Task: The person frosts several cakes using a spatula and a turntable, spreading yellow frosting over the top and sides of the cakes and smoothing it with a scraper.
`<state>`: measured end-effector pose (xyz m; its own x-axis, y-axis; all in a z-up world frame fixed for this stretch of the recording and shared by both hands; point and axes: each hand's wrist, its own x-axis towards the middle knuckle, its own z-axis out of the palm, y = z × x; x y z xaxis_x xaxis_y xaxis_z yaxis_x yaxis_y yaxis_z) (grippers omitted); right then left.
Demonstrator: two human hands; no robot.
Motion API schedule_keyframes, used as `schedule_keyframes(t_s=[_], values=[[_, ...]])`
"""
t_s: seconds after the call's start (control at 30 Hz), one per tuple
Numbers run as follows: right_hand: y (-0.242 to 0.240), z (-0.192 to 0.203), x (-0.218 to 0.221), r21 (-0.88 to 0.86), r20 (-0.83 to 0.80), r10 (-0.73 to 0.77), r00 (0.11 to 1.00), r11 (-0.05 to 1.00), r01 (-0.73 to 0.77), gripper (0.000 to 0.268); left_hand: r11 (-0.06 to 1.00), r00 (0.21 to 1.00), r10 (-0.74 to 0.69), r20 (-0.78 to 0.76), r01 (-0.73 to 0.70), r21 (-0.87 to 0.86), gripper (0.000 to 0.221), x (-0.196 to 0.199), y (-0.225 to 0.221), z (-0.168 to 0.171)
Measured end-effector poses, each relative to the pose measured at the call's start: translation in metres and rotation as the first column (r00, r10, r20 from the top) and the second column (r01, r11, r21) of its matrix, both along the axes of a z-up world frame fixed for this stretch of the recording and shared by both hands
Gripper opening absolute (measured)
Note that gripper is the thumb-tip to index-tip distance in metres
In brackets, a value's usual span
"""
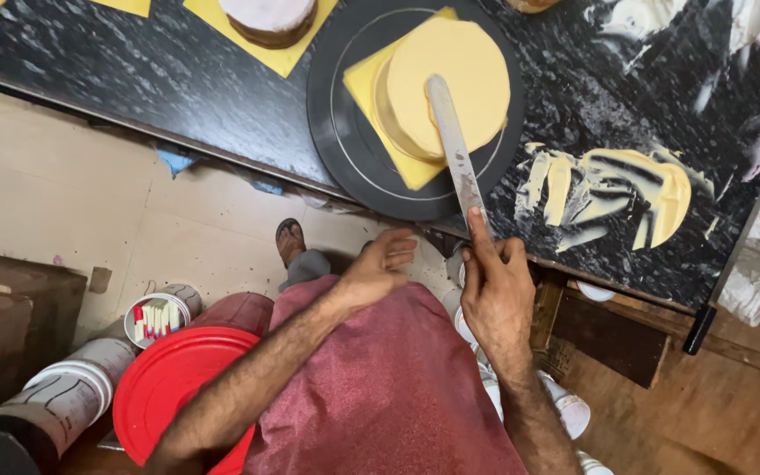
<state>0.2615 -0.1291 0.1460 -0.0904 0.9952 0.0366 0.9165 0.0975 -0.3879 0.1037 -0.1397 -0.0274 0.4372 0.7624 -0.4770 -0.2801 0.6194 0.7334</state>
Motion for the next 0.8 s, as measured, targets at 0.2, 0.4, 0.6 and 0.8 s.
schedule_keyframes(t_s=[0.2, 0.4, 0.6, 0.8], values=[[0.01, -0.01, -0.023, -0.22, -0.021, -0.086, 0.996, 0.972, 0.079, 0.053, 0.988, 0.991, 0.129, -0.044, -0.132, -0.078, 0.079, -0.036, 0.01, 0.015], [0.016, -0.026, -0.05, 0.001, -0.255, 0.317, 0.914, 0.945, -0.327, 0.055, 0.909, 0.906, 0.418, 0.068, -0.416, -0.044, 0.067, -0.068, 0.045, 0.038], [0.047, -0.011, 0.008, -0.211, -0.652, -0.171, 0.739, 0.977, 0.04, 0.044, 0.885, 0.876, 0.466, -0.124, -0.462, 0.062, 0.058, -0.071, 0.073, 0.042], [0.104, -0.044, 0.008, -0.262, -0.73, -0.397, 0.557, 0.915, 0.308, 0.039, 0.809, 0.831, 0.557, -0.002, -0.542, 0.228, 0.071, -0.067, 0.093, 0.047]])
